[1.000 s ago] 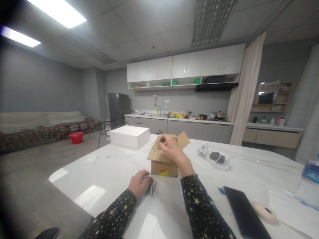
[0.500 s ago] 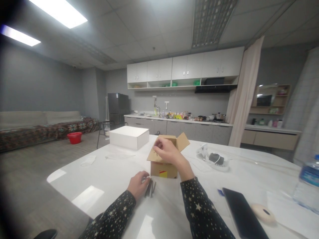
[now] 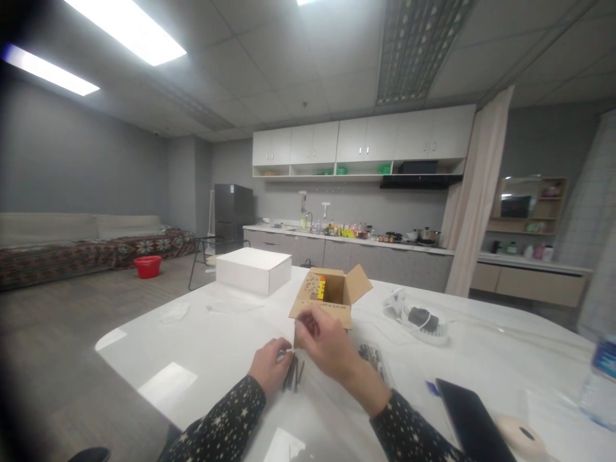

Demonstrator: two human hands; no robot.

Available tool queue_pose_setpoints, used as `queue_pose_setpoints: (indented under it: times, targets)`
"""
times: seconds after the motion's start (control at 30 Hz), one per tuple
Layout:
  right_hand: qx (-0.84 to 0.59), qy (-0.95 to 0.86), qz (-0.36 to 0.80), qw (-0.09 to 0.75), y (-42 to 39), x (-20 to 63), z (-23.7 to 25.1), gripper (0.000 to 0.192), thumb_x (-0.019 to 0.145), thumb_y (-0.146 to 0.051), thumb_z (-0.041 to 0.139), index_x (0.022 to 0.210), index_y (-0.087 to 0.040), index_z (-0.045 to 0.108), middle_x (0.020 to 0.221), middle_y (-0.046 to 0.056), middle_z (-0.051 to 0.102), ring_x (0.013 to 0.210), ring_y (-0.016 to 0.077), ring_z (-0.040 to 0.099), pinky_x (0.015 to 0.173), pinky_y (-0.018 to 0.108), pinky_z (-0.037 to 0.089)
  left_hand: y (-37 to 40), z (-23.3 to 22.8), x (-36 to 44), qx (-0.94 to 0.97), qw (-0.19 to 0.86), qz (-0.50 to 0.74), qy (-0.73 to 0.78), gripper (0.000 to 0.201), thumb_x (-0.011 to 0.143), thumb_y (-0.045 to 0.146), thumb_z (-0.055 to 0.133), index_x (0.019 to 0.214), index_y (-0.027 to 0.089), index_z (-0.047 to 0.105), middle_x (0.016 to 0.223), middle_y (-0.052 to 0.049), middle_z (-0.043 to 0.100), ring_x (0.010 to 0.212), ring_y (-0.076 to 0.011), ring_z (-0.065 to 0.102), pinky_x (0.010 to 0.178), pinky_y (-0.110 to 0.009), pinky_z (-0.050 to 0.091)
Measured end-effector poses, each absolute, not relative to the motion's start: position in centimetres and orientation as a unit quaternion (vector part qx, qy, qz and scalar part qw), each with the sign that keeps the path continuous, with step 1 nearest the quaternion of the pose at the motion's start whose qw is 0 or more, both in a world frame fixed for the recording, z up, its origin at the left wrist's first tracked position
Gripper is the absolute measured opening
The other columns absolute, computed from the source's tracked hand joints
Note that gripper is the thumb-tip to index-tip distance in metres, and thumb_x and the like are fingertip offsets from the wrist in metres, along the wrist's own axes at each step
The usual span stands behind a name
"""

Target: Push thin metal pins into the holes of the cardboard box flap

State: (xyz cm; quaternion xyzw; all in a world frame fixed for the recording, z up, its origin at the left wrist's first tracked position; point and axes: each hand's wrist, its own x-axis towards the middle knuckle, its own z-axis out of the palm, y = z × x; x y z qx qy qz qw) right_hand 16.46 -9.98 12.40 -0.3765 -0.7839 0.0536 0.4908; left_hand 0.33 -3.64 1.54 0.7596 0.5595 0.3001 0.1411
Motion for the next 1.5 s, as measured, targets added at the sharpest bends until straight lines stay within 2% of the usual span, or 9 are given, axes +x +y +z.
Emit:
queue_pose_setpoints:
  times: [0.1,0.27,0.5,0.8,1.0,1.5]
  targets:
    - [-0.371,-0.787,-0.008,0.493,-11.1,17.6,9.0,0.003,0.087,-0.021,0.051,0.087,-0.021,0.054,0.07,0.001,0.06,0.06,0.0128,0.055,0.057,0.024,0.046,-3.6,1.3,0.3,0.758,0.138,0.307,0.558,0.022,0.083,0.027,0.049,0.097,0.02,0.064,0.099,-0.004,0.067,0.098,-0.0178,0.06,0.088,-0.029,0.039]
    - [-0.321,-0.832,-0.136,0.431,-12.8,19.3,4.2,0.011,0.087,-0.012,0.047,0.083,-0.021,0.053,0.063,0.0,0.057,0.056,0.0133,0.055,0.057,0.025,0.046,-3.9,1.4,0.3,0.758,0.142,0.31,0.557,0.02,0.083,0.025,0.049,0.095,0.02,0.064,0.098,-0.004,0.067,0.096,-0.0171,0.06,0.087,-0.028,0.039]
    - [-0.327,-0.854,-0.212,0.346,-11.9,19.9,3.2,0.017,0.088,-0.009,0.042,0.08,-0.02,0.053,0.067,0.002,0.059,0.064,0.0149,0.057,0.062,0.026,0.047,-4.2,1.6,0.3,0.76,0.143,0.314,0.55,0.019,0.084,0.024,0.048,0.095,0.02,0.063,0.098,-0.004,0.067,0.096,-0.0167,0.06,0.088,-0.027,0.039]
    - [-0.382,-0.859,-0.204,0.273,-10.3,19.6,1.7,0.015,0.088,-0.009,0.044,0.085,-0.02,0.055,0.079,0.004,0.06,0.075,0.0173,0.058,0.07,0.028,0.045,-4.2,1.4,0.1,0.775,0.148,0.313,0.529,0.021,0.085,0.027,0.047,0.098,0.02,0.063,0.101,-0.005,0.066,0.099,-0.0176,0.06,0.089,-0.026,0.042]
    - [-0.43,-0.858,-0.17,0.224,-10.2,19.4,1.4,0.017,0.082,-0.005,0.048,0.083,-0.02,0.056,0.085,0.004,0.063,0.078,0.0179,0.06,0.072,0.029,0.046,-4.4,1.5,0.1,0.797,0.147,0.31,0.498,0.024,0.084,0.028,0.048,0.101,0.021,0.063,0.107,-0.005,0.067,0.105,-0.0192,0.059,0.093,-0.027,0.042]
    - [-0.437,-0.871,-0.085,0.208,-10.5,19.5,1.7,0.02,0.084,-0.005,0.046,0.089,-0.019,0.059,0.091,0.005,0.065,0.086,0.0202,0.063,0.075,0.032,0.05,-4.3,1.1,0.4,0.819,0.132,0.285,0.48,0.028,0.084,0.036,0.05,0.103,0.023,0.065,0.109,-0.005,0.067,0.107,-0.0214,0.058,0.095,-0.031,0.042]
